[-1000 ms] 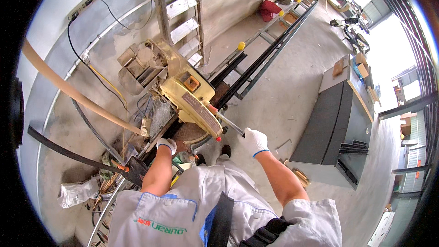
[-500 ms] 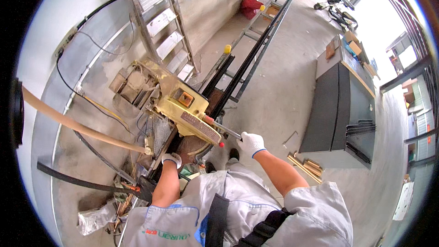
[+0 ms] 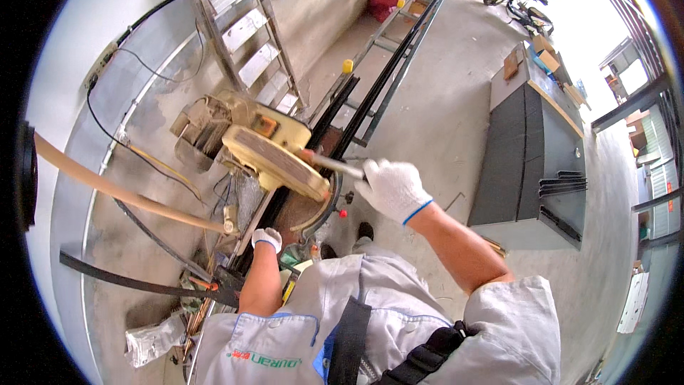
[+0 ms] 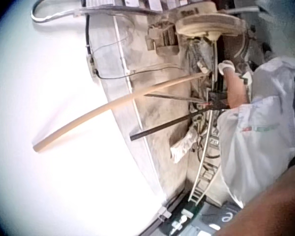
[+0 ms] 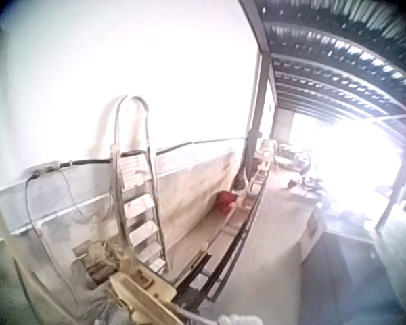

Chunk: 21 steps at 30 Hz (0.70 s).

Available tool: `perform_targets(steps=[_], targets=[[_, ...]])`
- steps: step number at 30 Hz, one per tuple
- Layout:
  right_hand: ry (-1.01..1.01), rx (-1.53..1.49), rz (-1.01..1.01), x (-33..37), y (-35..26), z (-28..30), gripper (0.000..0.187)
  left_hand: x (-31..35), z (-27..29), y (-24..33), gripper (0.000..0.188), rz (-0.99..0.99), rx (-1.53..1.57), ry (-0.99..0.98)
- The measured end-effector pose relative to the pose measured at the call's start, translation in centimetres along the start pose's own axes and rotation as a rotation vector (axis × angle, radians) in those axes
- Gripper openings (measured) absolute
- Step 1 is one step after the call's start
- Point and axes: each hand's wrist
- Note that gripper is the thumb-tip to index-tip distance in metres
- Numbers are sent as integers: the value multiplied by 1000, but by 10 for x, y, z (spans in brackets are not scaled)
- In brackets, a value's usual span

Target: The person measures and cuts long black metal strips using a circular saw, then organizes the cut pieces on a workbench.

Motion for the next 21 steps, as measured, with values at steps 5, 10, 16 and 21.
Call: perform_targets(steps=[5, 10, 16, 21], targets=[[319, 161, 208, -77, -24, 84, 22, 43, 2, -48, 19, 20, -132, 22], [589, -121, 211, -115, -39, 94, 24, 73, 40, -97, 21, -65, -215, -162], [-7, -228, 165, 15, 47, -42, 74, 94, 11, -195, 34, -290, -1031, -334], [-619, -731, -338, 164, 162, -110, 43, 172, -70, -324, 28, -344, -1294, -540]])
Point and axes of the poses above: each hand's wrist, its own x-axis away from the middle knuckle, its own z-axis out of the back of the hand, y = z × x, and after that the axes turned 11 degrees about z, right-handed
